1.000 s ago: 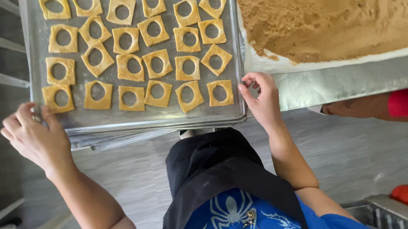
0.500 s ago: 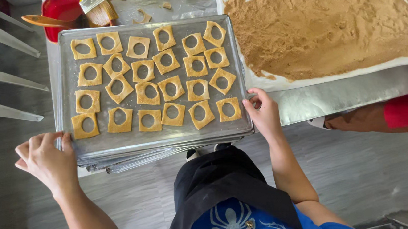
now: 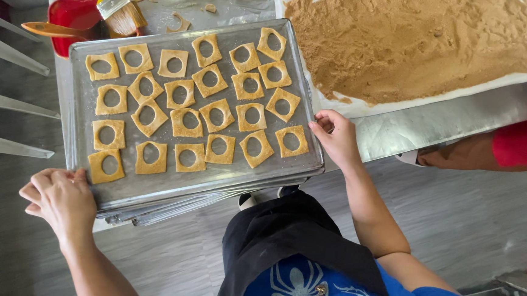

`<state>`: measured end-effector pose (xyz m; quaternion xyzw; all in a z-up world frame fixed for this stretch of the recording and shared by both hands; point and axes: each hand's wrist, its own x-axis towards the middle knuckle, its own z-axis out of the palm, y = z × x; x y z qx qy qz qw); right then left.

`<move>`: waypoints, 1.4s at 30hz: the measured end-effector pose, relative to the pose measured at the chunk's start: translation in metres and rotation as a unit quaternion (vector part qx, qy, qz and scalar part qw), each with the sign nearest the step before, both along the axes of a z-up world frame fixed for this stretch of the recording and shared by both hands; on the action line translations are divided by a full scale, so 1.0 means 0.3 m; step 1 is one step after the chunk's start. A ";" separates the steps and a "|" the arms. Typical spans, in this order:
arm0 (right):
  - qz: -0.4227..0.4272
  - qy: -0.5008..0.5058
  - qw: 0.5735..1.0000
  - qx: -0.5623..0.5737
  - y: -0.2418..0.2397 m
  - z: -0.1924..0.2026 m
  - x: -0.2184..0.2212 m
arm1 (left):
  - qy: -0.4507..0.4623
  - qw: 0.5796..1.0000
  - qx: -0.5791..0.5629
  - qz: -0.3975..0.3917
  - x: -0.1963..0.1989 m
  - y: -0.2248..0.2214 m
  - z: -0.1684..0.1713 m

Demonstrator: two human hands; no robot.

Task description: The person places square dough pieces onto a baking tray, carries the tray to a rack, and then coats similar dough pieces in a bed of brown crumbs by hand before arranging them on another tray.

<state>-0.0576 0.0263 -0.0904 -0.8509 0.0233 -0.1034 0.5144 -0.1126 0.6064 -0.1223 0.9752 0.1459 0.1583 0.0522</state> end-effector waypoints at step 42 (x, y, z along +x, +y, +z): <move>0.030 0.183 0.972 0.147 -0.120 0.068 0.037 | -0.449 0.789 0.224 -0.354 -0.110 -0.681 0.550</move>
